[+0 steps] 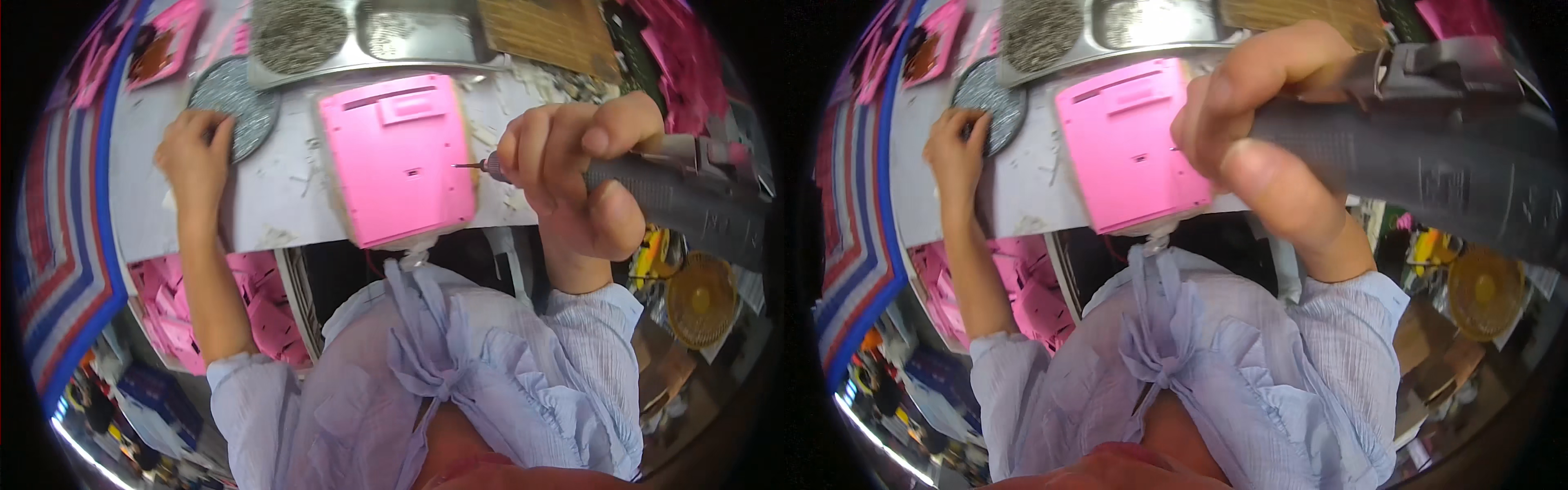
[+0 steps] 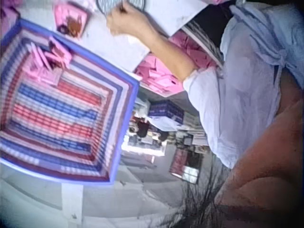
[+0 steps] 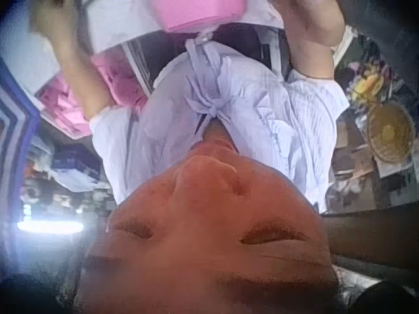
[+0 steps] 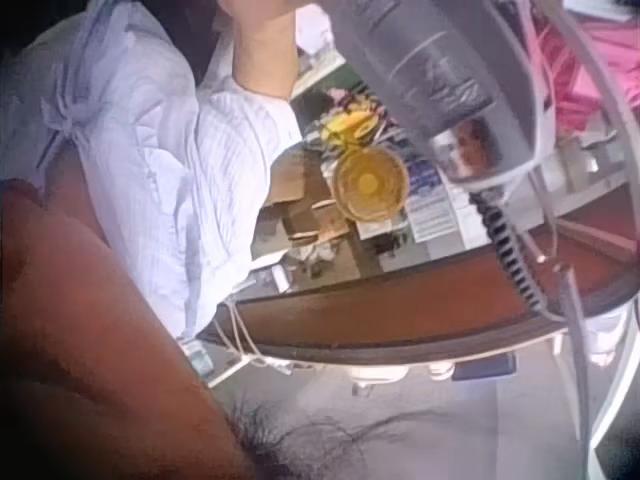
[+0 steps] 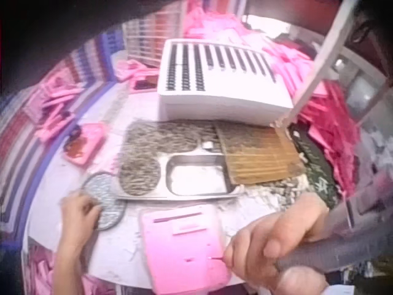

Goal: Assembling a pink electronic toy, including installing internal components and using an electric screwdriver and soldering iron.

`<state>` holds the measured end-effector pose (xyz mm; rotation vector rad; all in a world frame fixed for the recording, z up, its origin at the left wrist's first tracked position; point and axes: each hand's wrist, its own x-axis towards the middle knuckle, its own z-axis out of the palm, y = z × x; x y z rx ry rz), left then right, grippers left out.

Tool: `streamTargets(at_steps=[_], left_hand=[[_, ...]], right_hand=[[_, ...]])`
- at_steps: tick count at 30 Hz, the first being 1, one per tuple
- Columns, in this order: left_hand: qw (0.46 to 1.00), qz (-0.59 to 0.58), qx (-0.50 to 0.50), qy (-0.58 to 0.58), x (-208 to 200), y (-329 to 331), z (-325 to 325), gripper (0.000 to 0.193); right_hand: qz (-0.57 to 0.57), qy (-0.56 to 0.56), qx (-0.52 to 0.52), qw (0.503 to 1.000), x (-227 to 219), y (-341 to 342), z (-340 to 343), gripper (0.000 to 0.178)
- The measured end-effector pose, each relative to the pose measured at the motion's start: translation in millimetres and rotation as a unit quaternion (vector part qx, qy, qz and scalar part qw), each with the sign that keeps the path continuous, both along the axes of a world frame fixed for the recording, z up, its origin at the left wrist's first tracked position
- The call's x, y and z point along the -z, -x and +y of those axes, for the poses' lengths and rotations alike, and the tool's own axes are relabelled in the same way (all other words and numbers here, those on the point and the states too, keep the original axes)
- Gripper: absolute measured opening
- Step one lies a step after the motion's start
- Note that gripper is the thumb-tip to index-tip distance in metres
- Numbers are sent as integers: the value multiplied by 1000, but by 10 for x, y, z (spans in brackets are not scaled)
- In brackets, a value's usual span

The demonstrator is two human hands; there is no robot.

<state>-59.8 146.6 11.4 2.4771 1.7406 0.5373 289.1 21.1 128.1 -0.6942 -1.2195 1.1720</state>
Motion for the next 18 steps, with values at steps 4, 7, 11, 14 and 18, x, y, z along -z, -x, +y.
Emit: streamTargets(at_steps=[4, 7, 11, 14, 18], left_hand=[[990, -139, -16, 31, 46, -11, 2, 13], [994, -107, -8, 13, 89, -1, 50, 14], [999, 0, 23, -28, 113, 53, 113, 18], [999, 35, 3, -24, 103, 92, 153, 19], [994, -71, -56, 63, -44, 7, 81, 18]], right_hand=[[-12, -18, -15, 1000, 51, -192, -164, 36], [-9, -25, -15, 1000, 101, -259, -251, 37], [-1, -28, -14, 1000, 146, -314, -304, 37], [6, -26, -12, 1000, 183, -332, -332, 34], [17, -31, -12, 999, 181, -352, -344, 30]])
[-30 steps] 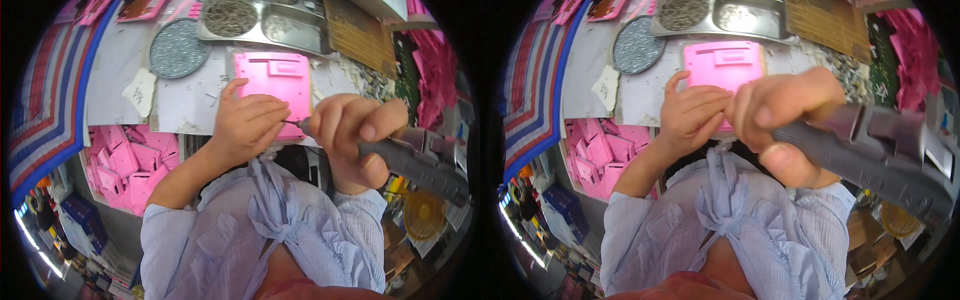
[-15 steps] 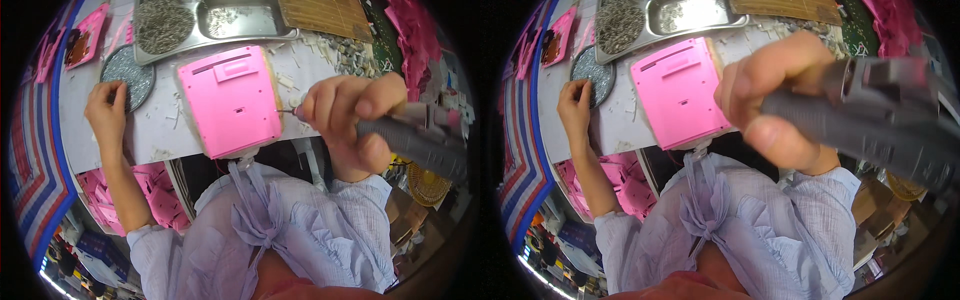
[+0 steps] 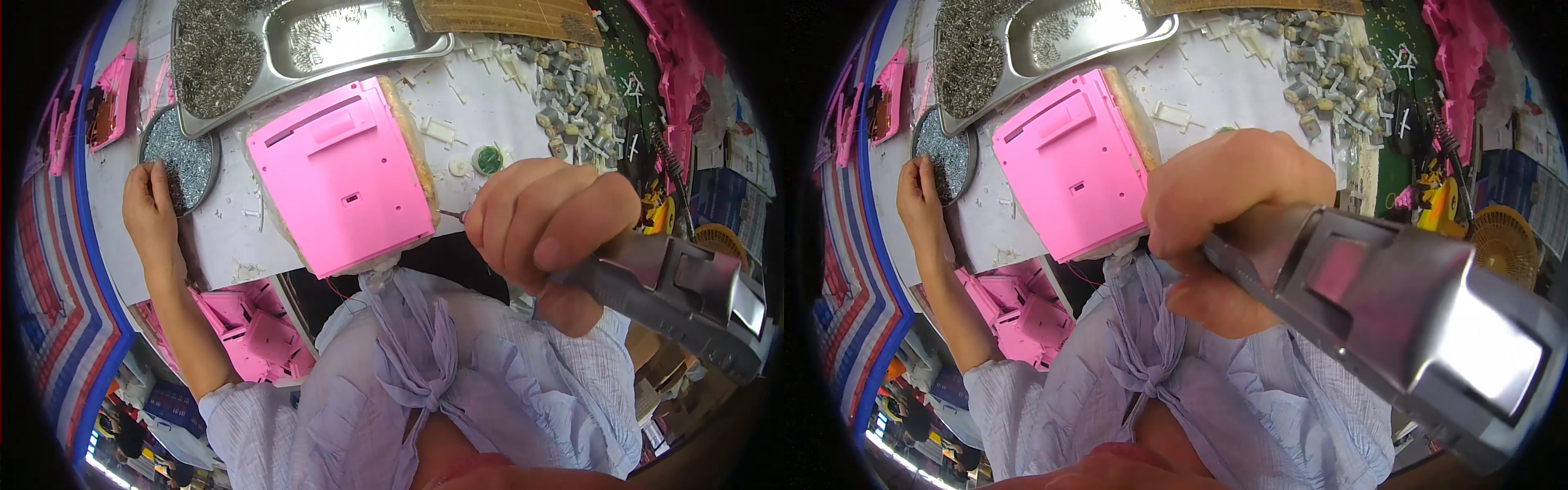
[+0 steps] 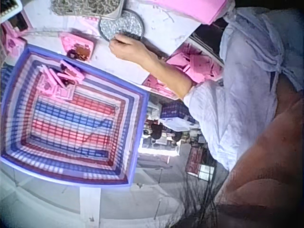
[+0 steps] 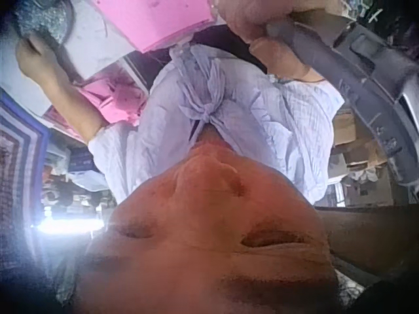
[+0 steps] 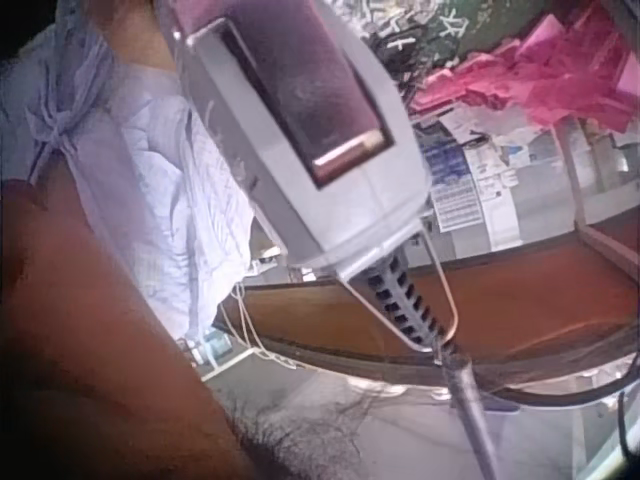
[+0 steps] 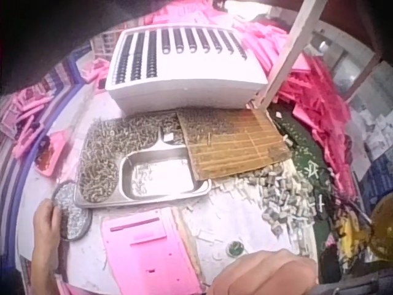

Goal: Assembling a pink electronic toy, including installing internal components and using an electric screwdriver and soldering iron.

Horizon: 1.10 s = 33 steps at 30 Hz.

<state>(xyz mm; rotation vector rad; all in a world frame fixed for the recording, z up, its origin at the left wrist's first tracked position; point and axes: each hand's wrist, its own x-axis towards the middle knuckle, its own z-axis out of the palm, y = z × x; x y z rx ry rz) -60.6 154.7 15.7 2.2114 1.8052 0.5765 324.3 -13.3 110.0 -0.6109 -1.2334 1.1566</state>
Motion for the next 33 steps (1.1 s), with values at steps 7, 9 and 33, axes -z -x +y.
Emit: streamTargets(at_steps=[7, 9, 33], left_hand=[[980, -118, 77, 138, -338, -131, -403, 11], [978, -132, 93, 132, -478, -307, -600, 9], [901, -159, 403, -16, -202, -1294, -1128, 16]], right_hand=[[65, -21, -34, 997, 120, 13, -45, 33], [73, -18, -42, 996, 123, 34, -75, 33], [-70, -89, -112, 987, 52, 223, 168, 20]])
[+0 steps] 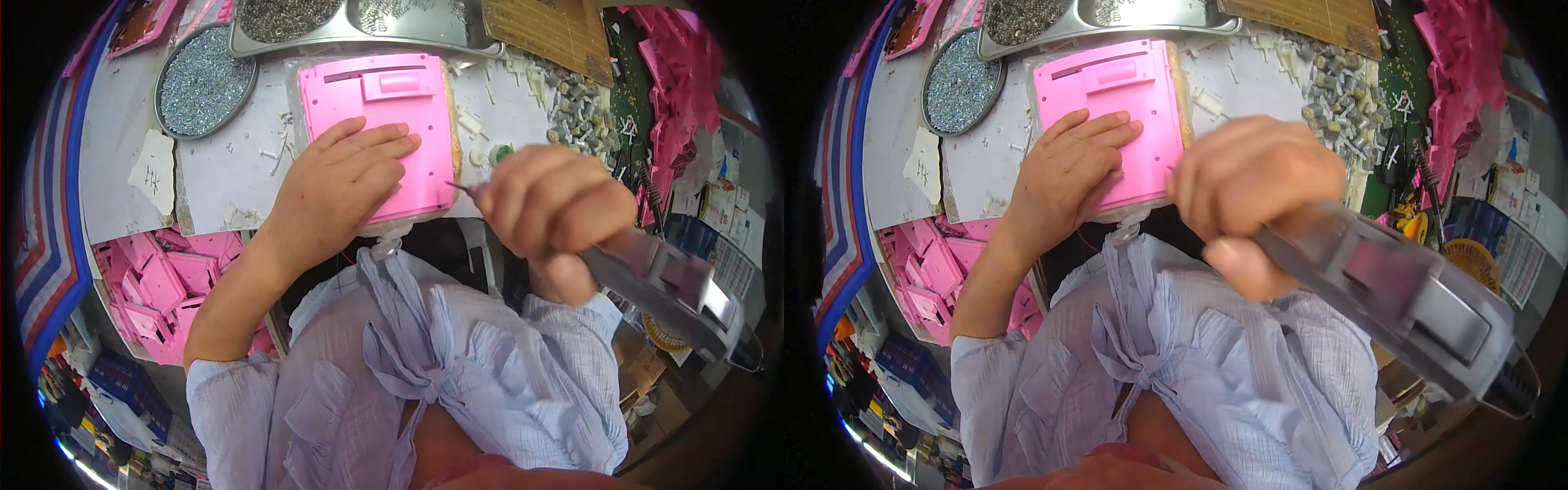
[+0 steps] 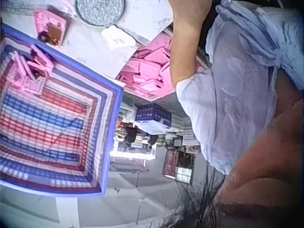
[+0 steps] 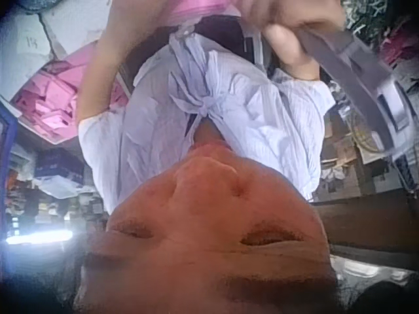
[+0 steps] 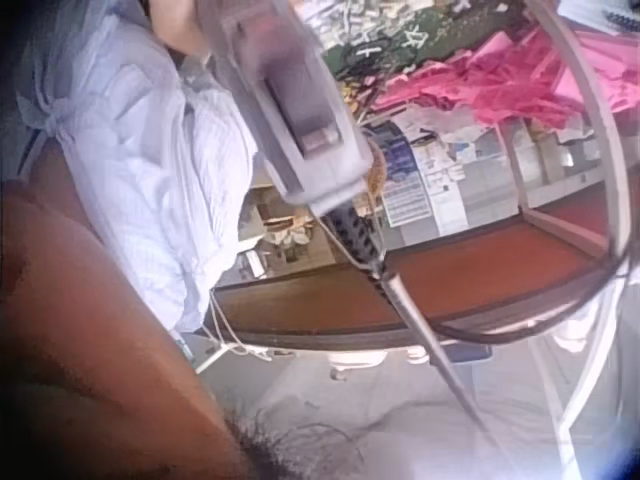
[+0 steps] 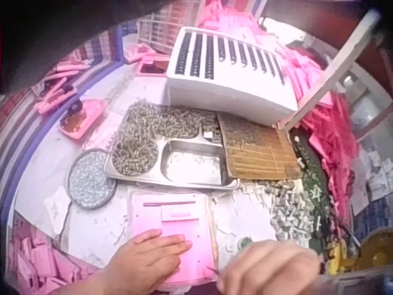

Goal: Assembling a pink electronic toy, including installing internal components and using an electric screwdriver and soldering iron.

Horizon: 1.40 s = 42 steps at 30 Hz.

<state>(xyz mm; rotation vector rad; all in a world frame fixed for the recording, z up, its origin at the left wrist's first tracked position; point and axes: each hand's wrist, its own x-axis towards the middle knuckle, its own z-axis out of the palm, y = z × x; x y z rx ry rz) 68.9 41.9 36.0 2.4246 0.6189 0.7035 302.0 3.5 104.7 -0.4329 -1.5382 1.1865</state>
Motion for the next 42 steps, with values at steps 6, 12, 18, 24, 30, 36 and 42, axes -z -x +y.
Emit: streamTargets(at_steps=[6, 12, 18, 24, 30, 36, 42], left_hand=[[999, -25, 0, 31, -9, -6, -22, 14], [1000, -16, 4, 19, 17, 23, -1, 12], [1000, -19, -5, 21, 4, -9, -4, 12], [1000, -7, 0, 30, 0, 27, -25, 10], [999, -4, 18, 48, -5, 31, -7, 15], [998, -12, 1, 54, 19, 21, 2, 15], [992, -77, -35, 90, 114, 46, -74, 14]], right_hand=[[-83, -37, 46, 995, 192, 204, 59, 19], [-8, 32, 6, 999, 19, 97, 270, 23], [-72, -15, 81, 994, 212, 140, 470, 27], [-39, 10, 0, 999, 111, 26, 695, 23], [14, 55, -7, 998, 298, 39, 1149, 24], [8, 73, -8, 997, 373, 66, 1200, 24], [4, 61, 23, 998, 154, 120, 1092, 28]])
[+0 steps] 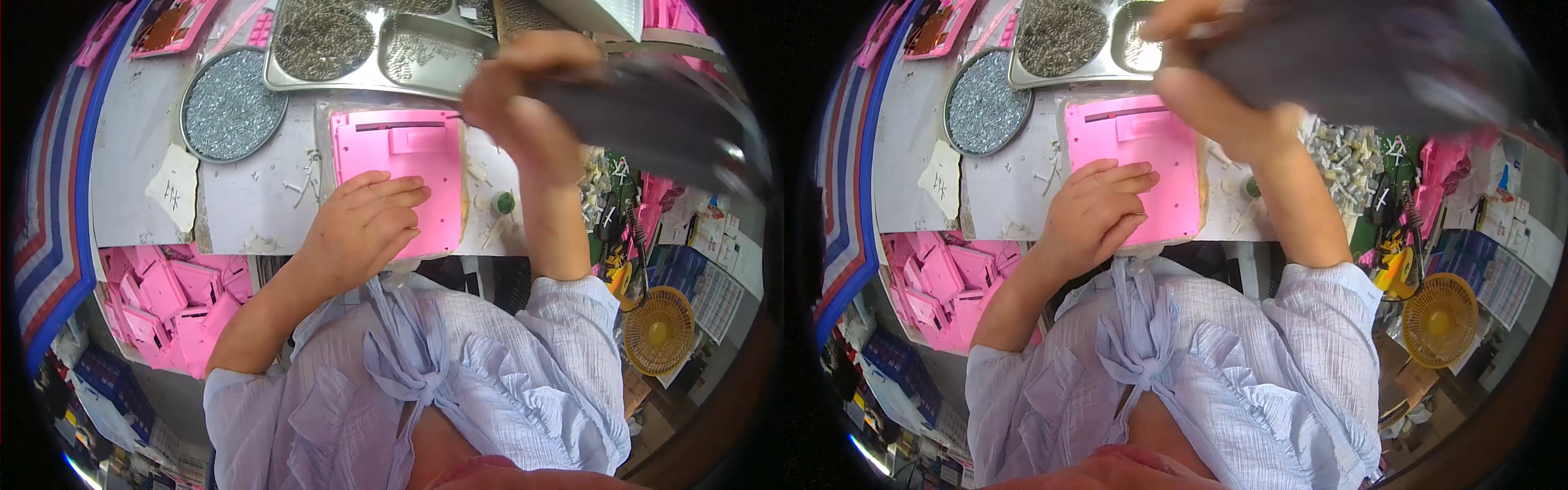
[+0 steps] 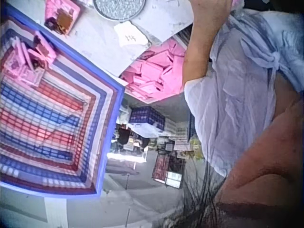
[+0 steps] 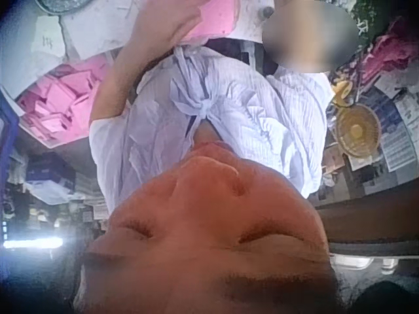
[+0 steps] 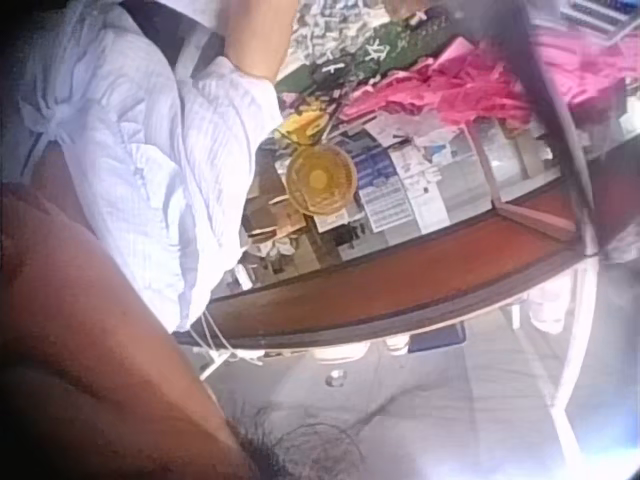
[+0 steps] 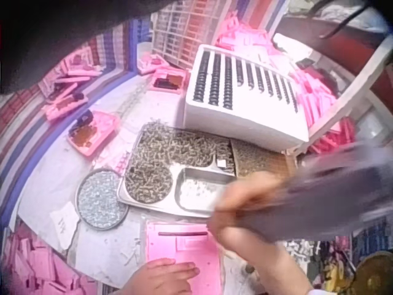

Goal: Assembling a pink electronic toy, including installing internal components and using an electric screwdriver and soldering iron.

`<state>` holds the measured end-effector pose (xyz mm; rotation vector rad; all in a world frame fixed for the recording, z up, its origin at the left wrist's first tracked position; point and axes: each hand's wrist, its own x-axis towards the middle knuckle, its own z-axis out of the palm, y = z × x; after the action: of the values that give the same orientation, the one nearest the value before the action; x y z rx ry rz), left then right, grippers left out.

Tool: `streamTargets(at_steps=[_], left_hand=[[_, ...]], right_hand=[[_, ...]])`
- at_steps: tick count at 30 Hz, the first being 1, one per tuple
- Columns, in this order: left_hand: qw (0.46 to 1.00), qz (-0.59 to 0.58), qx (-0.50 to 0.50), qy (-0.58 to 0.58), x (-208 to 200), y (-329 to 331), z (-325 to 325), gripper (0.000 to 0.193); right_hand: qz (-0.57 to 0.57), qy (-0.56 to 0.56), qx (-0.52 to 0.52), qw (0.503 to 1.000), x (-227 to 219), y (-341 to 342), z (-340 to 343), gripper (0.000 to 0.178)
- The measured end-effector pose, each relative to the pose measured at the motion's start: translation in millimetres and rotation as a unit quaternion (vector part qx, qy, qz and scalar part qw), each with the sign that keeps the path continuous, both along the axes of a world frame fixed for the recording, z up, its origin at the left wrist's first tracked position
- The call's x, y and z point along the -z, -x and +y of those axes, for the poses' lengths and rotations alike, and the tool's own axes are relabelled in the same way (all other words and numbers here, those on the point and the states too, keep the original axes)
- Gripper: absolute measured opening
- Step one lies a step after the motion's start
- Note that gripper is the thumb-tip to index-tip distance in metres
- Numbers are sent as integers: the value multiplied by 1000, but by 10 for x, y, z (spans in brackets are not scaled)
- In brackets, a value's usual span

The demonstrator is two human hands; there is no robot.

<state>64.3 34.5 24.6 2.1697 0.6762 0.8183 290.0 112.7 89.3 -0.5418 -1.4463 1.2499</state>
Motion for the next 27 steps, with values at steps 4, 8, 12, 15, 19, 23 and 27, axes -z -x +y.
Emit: streamTargets(at_steps=[4, 8, 12, 15, 19, 23, 27], left_hand=[[996, -68, -60, 15, -59, 44, -60, 17], [986, -121, -103, 51, -109, 113, -129, 15], [983, -131, -96, 81, -114, 181, -141, 14], [981, -141, -107, 81, -86, 224, -163, 15], [975, -170, -119, 77, -68, 247, -153, 18], [980, -124, -153, 25, -72, 321, -114, 20], [974, -84, -211, -22, 24, 456, -88, 20]], right_hand=[[73, 10, -74, 995, -524, 124, -418, 29], [123, 34, -95, 987, -504, 308, -618, 26], [123, 17, -109, 986, -478, 438, -605, 26], [128, 24, -117, 985, -447, 511, -603, 25], [118, 23, -120, 985, -467, 582, -572, 24], [97, 23, -131, 986, -528, 602, -530, 25], [66, -9, -109, 992, -537, 617, -384, 24]])
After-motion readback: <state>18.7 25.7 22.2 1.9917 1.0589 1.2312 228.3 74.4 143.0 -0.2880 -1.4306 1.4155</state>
